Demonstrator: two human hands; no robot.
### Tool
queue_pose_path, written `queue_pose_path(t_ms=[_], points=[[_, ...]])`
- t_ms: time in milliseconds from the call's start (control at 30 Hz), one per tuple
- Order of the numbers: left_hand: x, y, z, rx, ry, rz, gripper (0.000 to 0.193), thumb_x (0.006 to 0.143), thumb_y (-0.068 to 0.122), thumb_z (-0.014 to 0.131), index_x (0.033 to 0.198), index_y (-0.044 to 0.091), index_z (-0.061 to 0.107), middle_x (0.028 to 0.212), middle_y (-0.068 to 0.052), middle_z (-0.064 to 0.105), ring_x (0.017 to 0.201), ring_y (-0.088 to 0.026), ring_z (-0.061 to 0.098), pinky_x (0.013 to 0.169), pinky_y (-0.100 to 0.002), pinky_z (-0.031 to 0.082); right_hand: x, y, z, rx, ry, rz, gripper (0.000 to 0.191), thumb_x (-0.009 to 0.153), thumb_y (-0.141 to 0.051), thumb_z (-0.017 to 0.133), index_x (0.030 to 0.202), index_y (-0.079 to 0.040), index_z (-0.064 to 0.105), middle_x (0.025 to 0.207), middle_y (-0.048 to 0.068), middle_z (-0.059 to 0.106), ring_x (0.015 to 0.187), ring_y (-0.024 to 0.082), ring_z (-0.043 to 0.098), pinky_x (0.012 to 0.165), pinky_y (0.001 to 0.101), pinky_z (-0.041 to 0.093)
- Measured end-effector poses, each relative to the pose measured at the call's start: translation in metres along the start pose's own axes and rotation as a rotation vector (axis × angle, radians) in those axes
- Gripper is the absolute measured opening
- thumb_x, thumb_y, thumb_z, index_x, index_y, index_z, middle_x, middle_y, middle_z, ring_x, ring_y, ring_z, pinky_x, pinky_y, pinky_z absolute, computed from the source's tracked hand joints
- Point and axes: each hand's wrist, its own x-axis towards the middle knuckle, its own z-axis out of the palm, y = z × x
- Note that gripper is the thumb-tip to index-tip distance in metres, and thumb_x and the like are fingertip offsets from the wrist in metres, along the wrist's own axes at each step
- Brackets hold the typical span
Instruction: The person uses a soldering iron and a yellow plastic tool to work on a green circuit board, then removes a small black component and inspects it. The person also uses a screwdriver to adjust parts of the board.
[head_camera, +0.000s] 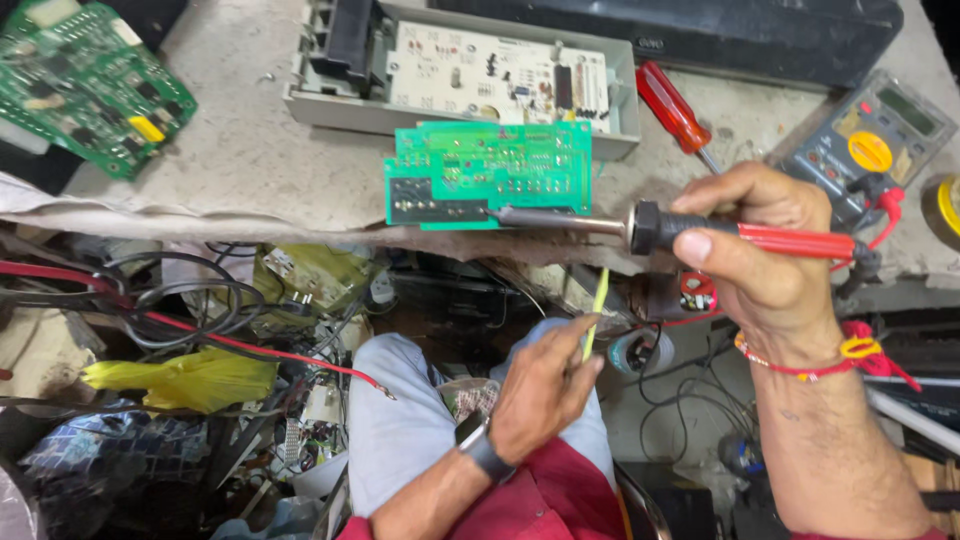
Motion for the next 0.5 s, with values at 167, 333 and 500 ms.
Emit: queue_pose_path(t_ms=[167,333,500], points=[[-0.056,-0.013,-0.043,-0.652,-0.263,-0.617,0.038,0.099,0.005,0.06,0.136,-0.006,0.058,0.097,-0.001,0.055,0.078,-0.013,0.07,0.07,-0.03,0.063,0.001,-0.007,0.008,0.114,0.005,0.051,0.017,0.084,0.002,0.074,0.1,0.008,0.069,0.094,0.021,0.071,0.083,0.023,0.069,0.08,0.0319,0.057],[-0.104,-0.034,-0.106,-0.658,-0.289,-0.766,0.034,0.101,0.002,0.053,0.135,-0.004,0.051,0.11,-0.003,0.067,0.082,-0.014,0.072,0.077,-0.029,0.062,0.01,-0.006,0.025,0.122,-0.015,0.013,0.016,0.086,0.002,0.073,0.1,0.007,0.068,0.094,0.022,0.07,0.088,0.027,0.069,0.081,0.0349,0.059],[-0.115,-0.03,-0.165,-0.511,-0.116,-0.557,0.047,0.095,0.002,0.05,0.142,0.001,0.057,0.092,-0.011,0.067,0.077,-0.014,0.063,0.074,-0.028,0.051,0.021,-0.005,0.048,0.118,-0.001,0.022,0.015,0.087,0.003,0.072,0.101,0.008,0.069,0.093,0.024,0.07,0.084,0.027,0.068,0.078,0.0357,0.059]])
